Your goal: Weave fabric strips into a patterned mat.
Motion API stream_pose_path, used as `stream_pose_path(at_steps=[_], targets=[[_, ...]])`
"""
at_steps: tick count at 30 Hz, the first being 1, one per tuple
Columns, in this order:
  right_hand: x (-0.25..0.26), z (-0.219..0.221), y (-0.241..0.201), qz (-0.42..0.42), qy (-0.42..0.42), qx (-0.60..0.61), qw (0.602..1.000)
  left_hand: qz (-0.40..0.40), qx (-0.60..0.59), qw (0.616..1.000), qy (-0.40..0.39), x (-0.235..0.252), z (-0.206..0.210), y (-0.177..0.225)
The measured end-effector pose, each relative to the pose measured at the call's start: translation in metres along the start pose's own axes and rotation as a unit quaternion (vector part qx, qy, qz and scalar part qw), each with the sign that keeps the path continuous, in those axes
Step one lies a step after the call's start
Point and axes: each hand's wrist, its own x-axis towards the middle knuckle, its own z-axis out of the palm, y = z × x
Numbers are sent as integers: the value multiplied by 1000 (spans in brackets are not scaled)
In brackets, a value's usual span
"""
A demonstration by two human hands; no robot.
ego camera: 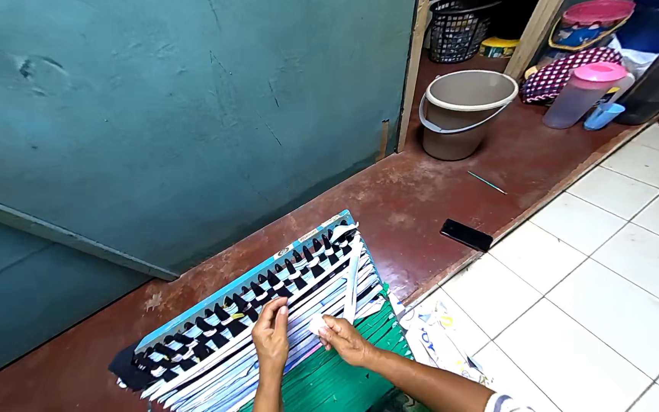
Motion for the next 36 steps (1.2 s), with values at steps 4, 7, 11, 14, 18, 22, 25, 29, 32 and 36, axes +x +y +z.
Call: stream_pose_path(at_steps=[4, 7, 11, 14, 18, 22, 25, 29, 32, 36], targets=[[2, -14, 7, -60, 56, -44, 996, 102, 108, 988, -33, 11, 21, -17], [7, -23, 9, -86, 101, -88, 987, 152, 160, 974, -45, 16, 25, -28], [16, -25, 7, -113, 136, -120, 977, 139, 150, 977, -66, 22, 21, -33], [25, -21, 5, -129, 150, -137, 971, 127, 140, 979, -79, 23, 18, -31], [33, -25, 7, -154, 169, -197, 953, 114, 125, 979, -113, 23, 11, -29], [35, -34, 9, -155, 182, -273, 932, 128, 134, 975, -122, 22, 10, -29], [34, -40, 4, -161, 190, -305, 919, 145, 182, 964, -127, 16, 12, -25], [35, -47, -6, -151, 175, -337, 913, 123, 235, 951, -159, 7, 15, -18], [36, -48, -14, -87, 137, -364, 917, 133, 259, 944, -156, 5, 18, -18], [35, -49, -24, 16, 115, -405, 907, 140, 289, 933, -160, 5, 21, -17]])
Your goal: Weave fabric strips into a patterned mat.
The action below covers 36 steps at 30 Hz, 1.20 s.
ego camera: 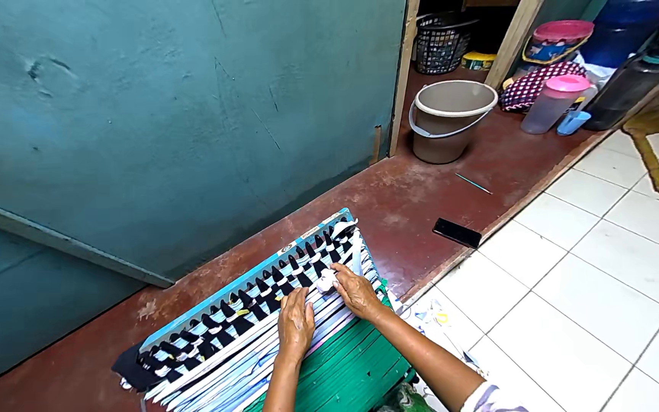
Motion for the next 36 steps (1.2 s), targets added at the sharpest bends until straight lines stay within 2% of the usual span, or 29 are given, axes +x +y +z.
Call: stream_pose_path(at_steps=[6, 12, 21, 25, 27, 32, 36], targets=[[0, 1, 2, 5, -12, -5, 1000, 1, 53, 999, -7, 6, 1, 4], [2, -1, 1, 7, -14, 2, 1000, -73, 142, 985, -60, 15, -3, 13], [3, -1, 4, 18, -50, -31, 998, -17, 103, 995, 4, 5, 5, -3], [3, -1, 1, 28, -58, -45, 997, -29, 129, 991, -30, -4, 1, 5], [0, 2, 3, 6, -31, -43, 999, -28, 126, 991, -31, -7, 3, 4], [-7, 12, 7, -93, 62, -17, 994, -4, 90, 993, 78, -13, 7, -2], [-4, 15, 0, -130, 50, -14, 990, -31, 117, 988, 94, -17, 0, -8]])
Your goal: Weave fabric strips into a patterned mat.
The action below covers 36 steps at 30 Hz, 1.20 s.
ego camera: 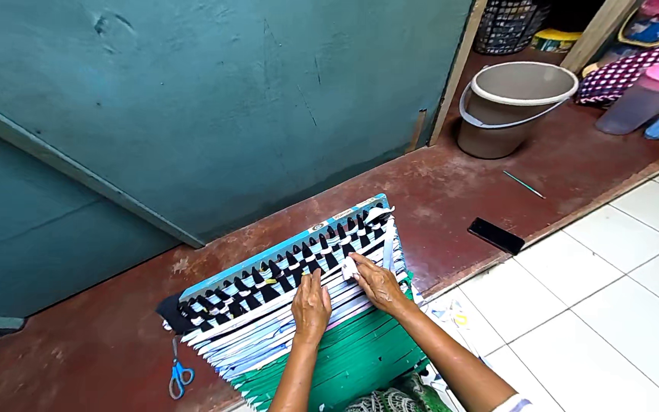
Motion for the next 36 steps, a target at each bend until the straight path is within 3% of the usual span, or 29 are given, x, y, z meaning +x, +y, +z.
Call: stream_pose_path(at_steps=[4, 8, 13, 21, 29, 36], targets=[[9, 0, -9, 49, -45, -12, 998, -18, 41, 998, -51, 2, -7, 2], [12, 0, -10, 61, -6, -11, 998, 41, 31, 999, 4, 3, 1, -2], [11, -5, -7, 105, 3, -21, 994, 27, 44, 998, -46, 7, 5, -1], [16, -14, -12, 194, -95, -45, 975, 7, 86, 990, -115, 14, 0, 6], [14, -11, -6, 165, -103, -30, 980, -46, 126, 971, -199, 21, -8, 15], [14, -11, -5, 159, -103, -26, 982, -50, 115, 976, -179, 20, -5, 14]])
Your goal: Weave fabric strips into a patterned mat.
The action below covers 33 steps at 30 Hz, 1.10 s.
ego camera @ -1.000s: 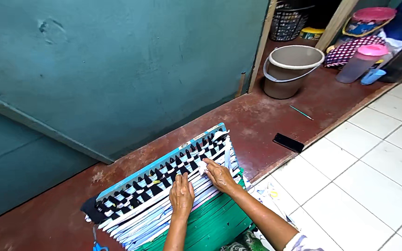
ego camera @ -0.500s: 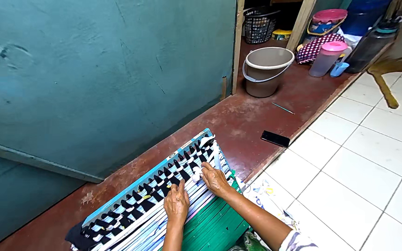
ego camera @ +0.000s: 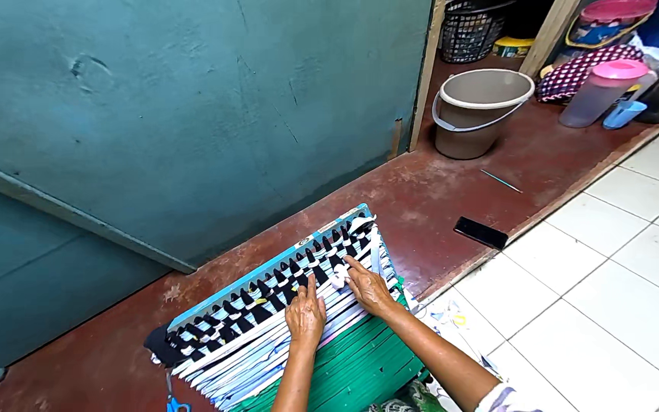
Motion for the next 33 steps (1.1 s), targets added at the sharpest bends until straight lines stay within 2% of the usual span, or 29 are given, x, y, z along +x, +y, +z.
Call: stream_pose_path(at_steps=[4, 11, 15, 16, 19, 21, 22, 25, 27, 33], targets=[[4, -1, 2, -14, -1, -2, 1000, -8, -1, 1000, -2, 2, -1, 0], [16, -10, 3, -30, -55, 2, 998, -15, 4, 1000, 16, 5, -1, 0], [4, -14, 14, -76, -30, 24, 996, -19, 16, 999, -38, 3, -12, 6], [0, -15, 16, -88, 2, 32, 996, -7, 14, 1000, -16, 2, -16, 7], [-6, -17, 20, -88, 107, 27, 990, 60, -13, 990, 124, 1, -17, 11], [-5, -22, 21, -56, 127, 4, 990, 111, -36, 974, 192, 5, -14, 18], [-5, -26, 19, -30, 101, -6, 994, 130, -47, 970, 199, 8, -13, 24], [-1, -33, 14, 20, 26, -34, 999, 160, -70, 970, 169, 16, -7, 42], [1, -33, 12, 29, 19, -45, 998, 160, -73, 976, 129, 23, -4, 52], [9, -35, 11, 53, -23, -56, 997, 79, 13, 991, -107, 41, -22, 71]])
